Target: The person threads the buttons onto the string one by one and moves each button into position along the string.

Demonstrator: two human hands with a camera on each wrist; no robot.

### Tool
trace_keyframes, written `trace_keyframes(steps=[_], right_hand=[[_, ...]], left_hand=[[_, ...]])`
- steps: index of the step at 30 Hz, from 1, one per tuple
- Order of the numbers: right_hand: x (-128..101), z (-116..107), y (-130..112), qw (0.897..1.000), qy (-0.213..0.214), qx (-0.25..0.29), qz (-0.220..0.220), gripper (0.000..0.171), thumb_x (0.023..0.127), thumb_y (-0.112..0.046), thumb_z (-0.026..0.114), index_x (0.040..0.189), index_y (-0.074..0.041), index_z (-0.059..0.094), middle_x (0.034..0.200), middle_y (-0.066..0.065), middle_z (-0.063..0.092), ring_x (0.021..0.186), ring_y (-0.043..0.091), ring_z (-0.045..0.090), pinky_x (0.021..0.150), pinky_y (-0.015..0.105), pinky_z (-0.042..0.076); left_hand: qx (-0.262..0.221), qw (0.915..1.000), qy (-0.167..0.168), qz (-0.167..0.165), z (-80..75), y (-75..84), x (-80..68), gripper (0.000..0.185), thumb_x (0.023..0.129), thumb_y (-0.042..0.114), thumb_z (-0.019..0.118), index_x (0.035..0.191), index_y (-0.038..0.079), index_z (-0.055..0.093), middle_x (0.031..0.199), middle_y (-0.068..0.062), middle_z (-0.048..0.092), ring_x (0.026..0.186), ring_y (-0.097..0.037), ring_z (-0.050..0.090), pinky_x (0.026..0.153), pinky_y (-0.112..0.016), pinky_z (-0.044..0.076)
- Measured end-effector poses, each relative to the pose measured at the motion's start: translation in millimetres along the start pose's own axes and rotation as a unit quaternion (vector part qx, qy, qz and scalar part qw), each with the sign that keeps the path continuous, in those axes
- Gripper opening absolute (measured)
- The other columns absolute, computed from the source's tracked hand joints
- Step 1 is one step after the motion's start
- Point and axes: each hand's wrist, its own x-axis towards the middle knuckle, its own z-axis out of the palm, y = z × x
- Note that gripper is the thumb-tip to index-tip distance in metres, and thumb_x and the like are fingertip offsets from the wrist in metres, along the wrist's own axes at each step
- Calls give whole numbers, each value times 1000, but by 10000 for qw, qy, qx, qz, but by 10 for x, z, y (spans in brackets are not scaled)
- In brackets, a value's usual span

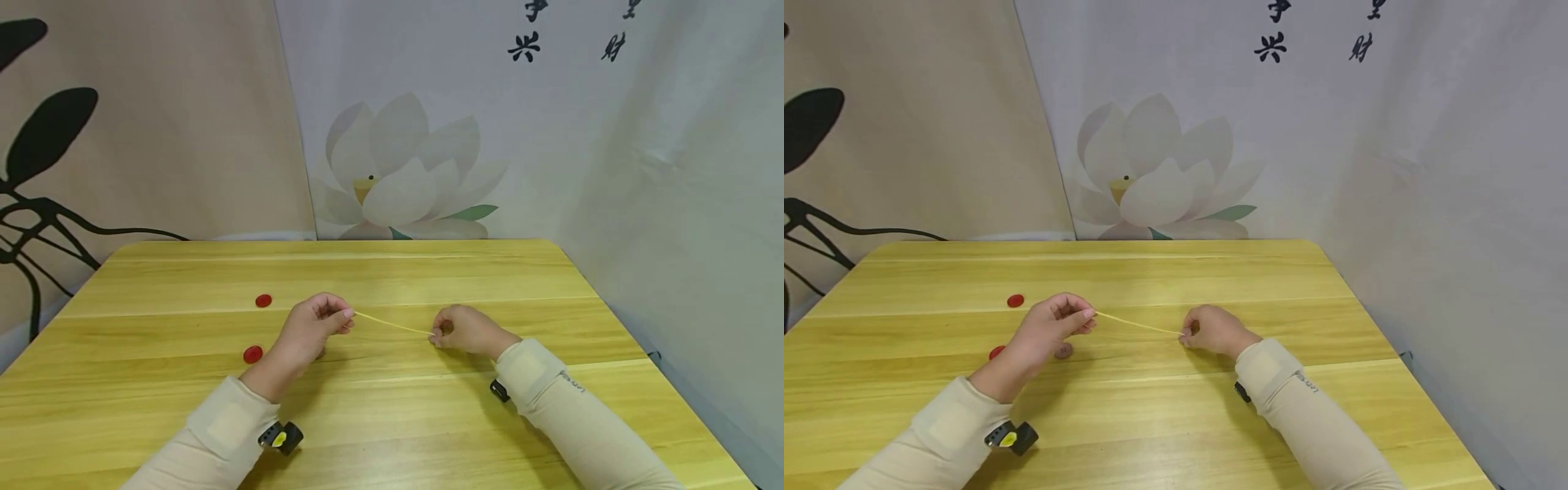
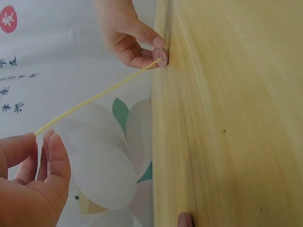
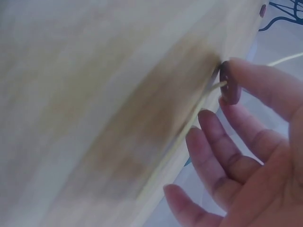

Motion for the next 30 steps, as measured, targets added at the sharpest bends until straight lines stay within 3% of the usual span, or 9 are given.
trace_keyframes(steps=[6, 12, 19, 25, 30], right_hand=[[-4, -4, -16, 9999, -14, -165, 43, 10, 85, -18, 75, 88, -12, 68, 83, -5, 62, 80, 14, 52, 79, 34, 46], [-18, -17, -36, 10000, 1, -99, -7, 12, 85, -21, 76, 89, -12, 68, 84, -5, 63, 82, 15, 53, 80, 36, 47], [-21, -13, -113, 9998, 155, 120, 93, 26, 85, -17, 75, 107, -5, 67, 105, 3, 65, 96, 20, 60, 87, 39, 50], [0, 13, -203, 9972, 406, 596, 216, 32, 88, -14, 70, 119, -6, 63, 120, 7, 62, 111, 25, 55, 89, 40, 48], [9, 39, -332, 9882, 616, 1366, 312, 35, 91, -13, 67, 123, -4, 60, 124, 14, 57, 78, 21, 62, 70, 33, 53]], left_hand=[[-69, 10000, -24, 31, 14, -2, -6, 13, 95, 6, 60, 101, -5, 58, 88, -7, 61, 85, -21, 63, 80, -30, 55], [-37, 10000, -37, 24, 36, -10, 4, 12, 95, 5, 59, 101, -5, 58, 87, -7, 61, 85, -21, 63, 82, -32, 54], [22, 10000, -68, 12, 48, -27, 2, 12, 95, 5, 59, 101, -5, 58, 88, -7, 61, 86, -22, 63, 86, -39, 53], [-9, 9999, -81, 115, 56, -4, -27, 13, 95, 6, 60, 101, -6, 58, 89, -8, 61, 85, -20, 63, 82, -33, 54], [-17, 10000, -43, 83, 67, -3, -23, 14, 95, 6, 60, 102, -6, 58, 89, -8, 62, 85, -20, 64, 84, -36, 54]])
